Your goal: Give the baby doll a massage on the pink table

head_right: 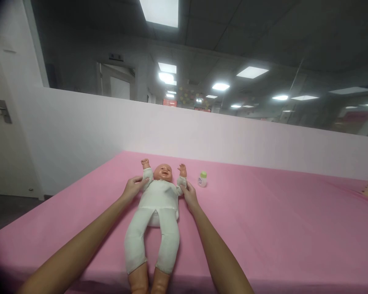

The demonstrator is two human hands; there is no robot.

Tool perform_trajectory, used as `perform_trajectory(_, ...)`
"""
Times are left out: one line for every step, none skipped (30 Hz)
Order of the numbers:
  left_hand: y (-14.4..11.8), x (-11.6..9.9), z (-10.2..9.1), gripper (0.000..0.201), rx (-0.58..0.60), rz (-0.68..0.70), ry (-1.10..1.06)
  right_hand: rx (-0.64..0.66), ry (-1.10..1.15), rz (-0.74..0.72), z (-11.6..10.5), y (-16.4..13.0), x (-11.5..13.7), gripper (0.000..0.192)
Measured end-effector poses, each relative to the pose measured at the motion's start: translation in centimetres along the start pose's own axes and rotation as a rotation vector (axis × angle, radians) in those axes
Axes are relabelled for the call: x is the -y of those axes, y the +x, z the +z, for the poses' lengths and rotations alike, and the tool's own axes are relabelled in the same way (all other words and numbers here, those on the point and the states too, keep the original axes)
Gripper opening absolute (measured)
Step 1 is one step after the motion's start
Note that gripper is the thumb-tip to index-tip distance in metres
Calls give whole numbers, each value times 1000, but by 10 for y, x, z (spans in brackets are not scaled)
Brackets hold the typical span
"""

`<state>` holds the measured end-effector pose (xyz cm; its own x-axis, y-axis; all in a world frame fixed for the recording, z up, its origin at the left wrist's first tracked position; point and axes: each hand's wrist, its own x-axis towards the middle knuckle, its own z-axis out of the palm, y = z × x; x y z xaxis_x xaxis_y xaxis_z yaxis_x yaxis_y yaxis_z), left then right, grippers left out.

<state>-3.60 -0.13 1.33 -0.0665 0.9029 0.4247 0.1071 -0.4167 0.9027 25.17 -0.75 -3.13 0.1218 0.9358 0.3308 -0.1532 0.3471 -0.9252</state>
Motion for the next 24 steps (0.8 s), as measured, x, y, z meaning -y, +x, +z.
perform_trajectory(0, 0, 0, 43, -3, -5, -4, -1, -2, 1, 0, 0, 0, 36)
perform_trajectory(0, 0, 0, 44, -5, -11, -6, -3, -5, 5, 0, 0, 0, 35)
perform_trajectory(0, 0, 0, 44, -5, -16, -7, -7, -7, 12, 0, 0, 0, 34)
perform_trajectory(0, 1, 0, 45, -2, -17, -4, -11, -8, 20, 0, 0, 0, 34)
perform_trajectory(-1, 1, -1, 46, 2, -14, 3, -14, -8, 28, 0, 0, 0, 34)
perform_trajectory(-1, 1, -1, 46, 9, -6, 13, -18, -7, 33, 0, 1, 0, 35)
perform_trajectory(-1, 1, -1, 46, 15, 6, 22, -20, -4, 35, 0, 1, 0, 36)
perform_trajectory(-1, 1, -1, 47, 20, 17, 27, -21, 0, 34, 0, 1, 0, 37)
perform_trajectory(-1, 1, -1, 47, 20, 27, 30, -24, 3, 34, 0, 1, 0, 38)
perform_trajectory(-1, 1, -1, 47, 19, 33, 30, -27, 6, 34, 0, 1, 0, 38)
perform_trajectory(-1, 1, -1, 47, 17, 35, 30, -30, 9, 36, 1, 1, 0, 38)
perform_trajectory(-1, 1, -1, 47, 14, 35, 31, -32, 13, 38, 1, 1, 0, 37)
perform_trajectory(-1, 1, -1, 47, 11, 35, 32, -33, 17, 42, 1, 1, 0, 37)
perform_trajectory(0, 1, -1, 47, 7, 35, 32, -31, 24, 48, 0, 1, 0, 37)
perform_trajectory(0, 2, 0, 47, 3, 36, 32, -26, 32, 53, 0, 1, 0, 38)
perform_trajectory(0, 2, 0, 47, 0, 38, 31, -19, 42, 59, 0, 1, 0, 38)
perform_trajectory(0, 2, 0, 47, -2, 40, 27, -14, 51, 63, 0, 1, -1, 40)
perform_trajectory(0, 2, 1, 47, -2, 42, 23, -12, 57, 65, 0, 1, -1, 41)
perform_trajectory(0, 2, 1, 47, -3, 42, 19, -11, 60, 63, -1, 1, -2, 42)
perform_trajectory(0, 2, 1, 46, -4, 41, 14, -16, 60, 57, -1, 1, -2, 43)
perform_trajectory(1, 2, 1, 46, -8, 40, 10, -23, 57, 49, 0, 1, -2, 44)
perform_trajectory(1, 3, 1, 46, -13, 40, 9, -30, 54, 43, 0, 1, -2, 45)
perform_trajectory(1, 3, 2, 45, -18, 43, 11, -34, 52, 38, 0, 1, -2, 45)
perform_trajectory(2, 4, 2, 44, -20, 46, 20, -37, 51, 35, 0, 1, -2, 46)
